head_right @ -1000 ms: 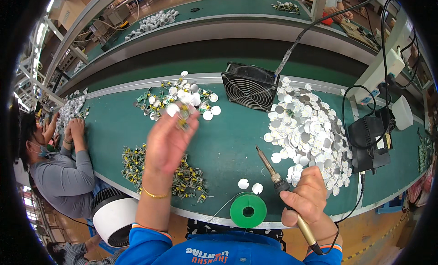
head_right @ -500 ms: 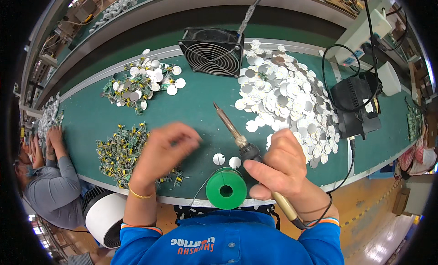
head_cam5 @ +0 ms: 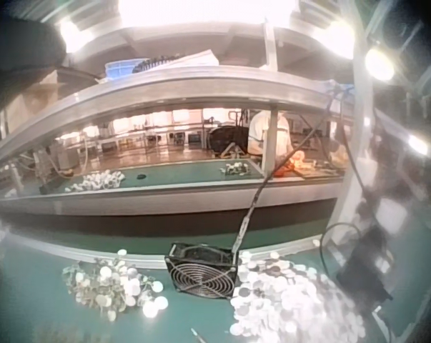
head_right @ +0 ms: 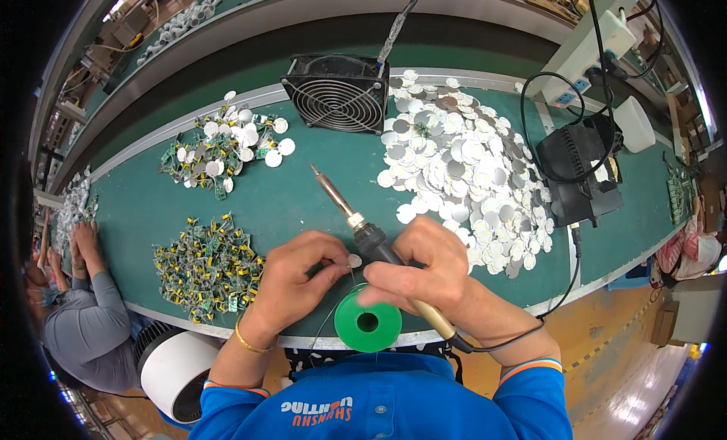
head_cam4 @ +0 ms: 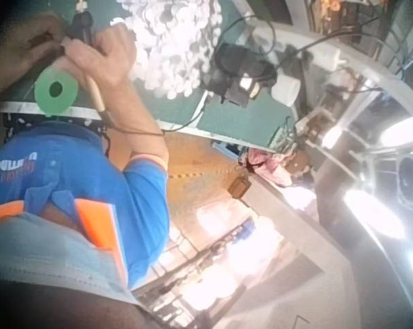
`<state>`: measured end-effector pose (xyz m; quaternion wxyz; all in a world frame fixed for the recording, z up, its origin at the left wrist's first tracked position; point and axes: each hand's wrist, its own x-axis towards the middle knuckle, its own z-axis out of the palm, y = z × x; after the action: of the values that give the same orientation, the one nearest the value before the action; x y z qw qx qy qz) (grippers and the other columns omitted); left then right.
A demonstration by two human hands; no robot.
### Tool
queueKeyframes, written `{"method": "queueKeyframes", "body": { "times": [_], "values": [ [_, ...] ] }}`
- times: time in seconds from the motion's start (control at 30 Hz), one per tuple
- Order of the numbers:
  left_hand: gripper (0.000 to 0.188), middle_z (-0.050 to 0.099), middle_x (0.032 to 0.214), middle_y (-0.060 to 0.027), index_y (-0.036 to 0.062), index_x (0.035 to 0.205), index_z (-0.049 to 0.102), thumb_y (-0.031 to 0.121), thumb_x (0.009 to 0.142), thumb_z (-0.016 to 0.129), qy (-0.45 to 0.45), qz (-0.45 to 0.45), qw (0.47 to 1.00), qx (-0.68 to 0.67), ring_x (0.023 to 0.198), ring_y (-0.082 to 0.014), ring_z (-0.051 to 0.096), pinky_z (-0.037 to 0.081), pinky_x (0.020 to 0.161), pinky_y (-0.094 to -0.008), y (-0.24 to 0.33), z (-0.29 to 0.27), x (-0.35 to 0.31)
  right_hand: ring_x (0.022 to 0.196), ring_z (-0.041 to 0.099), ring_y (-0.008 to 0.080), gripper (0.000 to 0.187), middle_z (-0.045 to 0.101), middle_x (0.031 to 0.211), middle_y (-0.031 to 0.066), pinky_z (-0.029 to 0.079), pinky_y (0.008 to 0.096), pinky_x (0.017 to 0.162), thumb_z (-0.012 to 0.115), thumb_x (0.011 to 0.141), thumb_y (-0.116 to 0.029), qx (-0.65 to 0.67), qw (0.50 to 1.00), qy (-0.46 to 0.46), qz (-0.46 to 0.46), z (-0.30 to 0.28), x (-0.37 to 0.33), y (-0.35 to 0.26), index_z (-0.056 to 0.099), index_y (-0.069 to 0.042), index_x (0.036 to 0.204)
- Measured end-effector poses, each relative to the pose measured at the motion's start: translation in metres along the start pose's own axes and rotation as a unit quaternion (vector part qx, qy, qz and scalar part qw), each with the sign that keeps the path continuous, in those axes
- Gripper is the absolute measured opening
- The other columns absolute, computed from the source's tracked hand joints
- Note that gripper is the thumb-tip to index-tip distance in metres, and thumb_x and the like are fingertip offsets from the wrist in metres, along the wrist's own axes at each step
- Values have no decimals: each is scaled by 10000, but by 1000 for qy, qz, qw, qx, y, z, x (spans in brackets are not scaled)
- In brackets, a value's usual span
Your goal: The person solders small circuit boards onto round LED plates using a soldering iron and solder wire.
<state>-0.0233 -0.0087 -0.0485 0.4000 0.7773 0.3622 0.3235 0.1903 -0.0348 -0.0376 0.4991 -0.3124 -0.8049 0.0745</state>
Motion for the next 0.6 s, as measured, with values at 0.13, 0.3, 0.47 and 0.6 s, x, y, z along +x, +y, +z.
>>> {"method": "queueKeyframes", "body": {
  "times": [0.13, 0.3, 0.47, 0.6],
  "values": [
    [154, 670, 889, -103, 40, 791, 662, -69, 699, 720, 87, 81, 993, 15, 721, -204, 653, 520, 633, -296, 7, -2, -3, 506, 470, 179, 288, 485, 625, 19, 345, 278, 427, 773, 686, 5, -12, 999, 22, 27, 11, 1, 1, 683, -136, 920],
    [201, 659, 885, -88, 57, 795, 676, -72, 657, 745, 138, 173, 974, 48, 681, -188, 645, 517, 559, -274, 1, 3, -9, 574, 581, 240, 360, 633, 748, 110, 451, 331, 480, 762, 680, 45, 24, 999, 4, 31, 20, 0, 5, 630, -59, 998],
    [207, 665, 896, -69, 72, 831, 690, -61, 677, 732, 121, 181, 974, 70, 665, -175, 640, 513, 551, -275, 4, 7, -8, 517, 564, 234, 317, 576, 649, 84, 421, 320, 446, 736, 662, 96, 52, 993, 13, 106, 21, 1, -3, 638, -82, 906],
    [219, 666, 916, -78, 58, 866, 688, -65, 685, 703, 122, 157, 976, 92, 666, -196, 646, 523, 557, -289, 5, 5, -14, 511, 568, 216, 290, 596, 648, 80, 421, 300, 453, 712, 683, 114, 39, 991, -20, 127, 21, 4, -5, 635, -73, 891]
  ]
}}
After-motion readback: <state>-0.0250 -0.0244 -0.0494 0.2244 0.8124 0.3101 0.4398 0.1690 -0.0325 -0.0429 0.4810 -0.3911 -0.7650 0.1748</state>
